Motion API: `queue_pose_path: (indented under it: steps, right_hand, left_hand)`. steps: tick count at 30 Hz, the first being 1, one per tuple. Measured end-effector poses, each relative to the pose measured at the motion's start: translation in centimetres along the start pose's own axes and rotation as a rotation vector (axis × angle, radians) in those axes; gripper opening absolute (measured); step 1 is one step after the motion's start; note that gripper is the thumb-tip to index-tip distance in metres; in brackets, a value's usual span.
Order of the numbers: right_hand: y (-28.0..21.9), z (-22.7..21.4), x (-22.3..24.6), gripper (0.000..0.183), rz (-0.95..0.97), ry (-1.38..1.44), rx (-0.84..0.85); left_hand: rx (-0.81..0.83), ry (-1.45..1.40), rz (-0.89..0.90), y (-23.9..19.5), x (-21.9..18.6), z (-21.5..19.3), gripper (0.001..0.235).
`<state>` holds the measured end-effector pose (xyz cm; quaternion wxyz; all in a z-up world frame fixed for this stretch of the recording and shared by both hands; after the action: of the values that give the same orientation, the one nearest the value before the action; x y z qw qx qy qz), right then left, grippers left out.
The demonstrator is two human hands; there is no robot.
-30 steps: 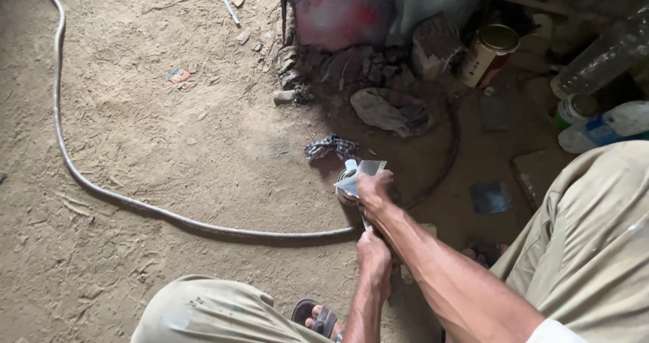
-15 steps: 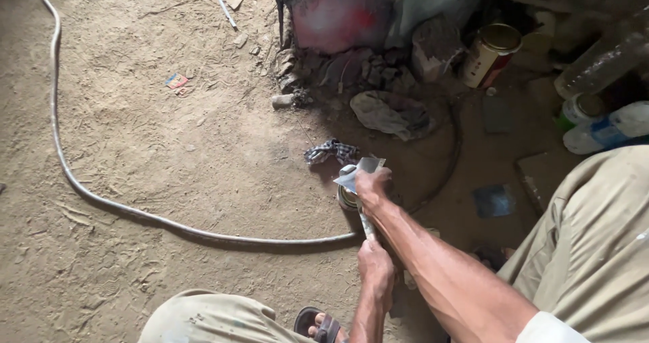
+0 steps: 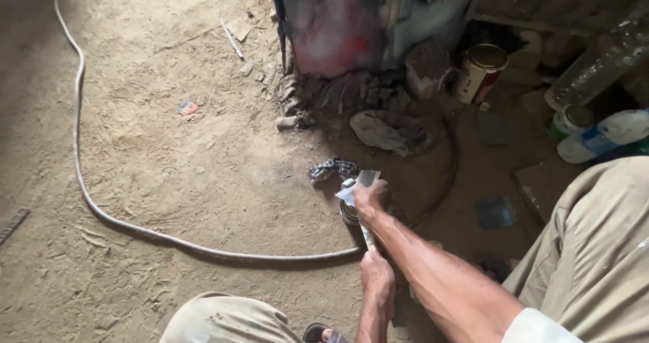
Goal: The person prepares putty by scooping it from a can onto a metal plate and mixing it with a metal applicator.
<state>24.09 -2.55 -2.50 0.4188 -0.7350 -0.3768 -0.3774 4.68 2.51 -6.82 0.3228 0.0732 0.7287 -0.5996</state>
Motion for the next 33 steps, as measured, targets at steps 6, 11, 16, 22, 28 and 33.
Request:
queue_pose_path:
  steps: [6,11,16,22,28,33]
  right_hand:
    - [-0.1,0.7,0.2,0.017,-0.028,-0.039,0.027]
    - [1.7,1.5,-1.1,0.018,-0.054,-0.057,0.027]
    - [4.1,3.1,-2.6,0.023,-0.101,-0.005,0.131]
    - [4.8,2.8,-1.2,0.02,-0.192,-0.072,0.169]
    - [3.4,2.3,0.2,0.022,-0.186,-0.1,0.158]
    - [3.6,3.3,-2.2,0.026,-0.095,-0.099,0.041]
  left_hand:
    - [0.043,-0.093,0.052,0.7,-0.3,0.1,0.043]
    - [0.071,-0.131,0.065,2.1,0.5,0.4,0.04]
    - [0.102,-0.189,0.078,2.1,-0.1,0.4,0.036]
    - [0.069,-0.134,0.059,3.7,0.7,0.5,0.037]
    - [0.057,-0.162,0.062,4.2,0.7,0.4,0.037]
    - [0.014,-0.09,0.046,3.8,0.1,0.2,0.038]
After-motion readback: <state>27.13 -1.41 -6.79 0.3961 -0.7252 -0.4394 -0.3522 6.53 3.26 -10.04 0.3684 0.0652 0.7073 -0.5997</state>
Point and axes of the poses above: each hand's wrist, its own y-axis towards the middle knuckle, its own z-axis out of the palm, x = y × z, the point moved 9 cm from there along y, towards the middle knuckle
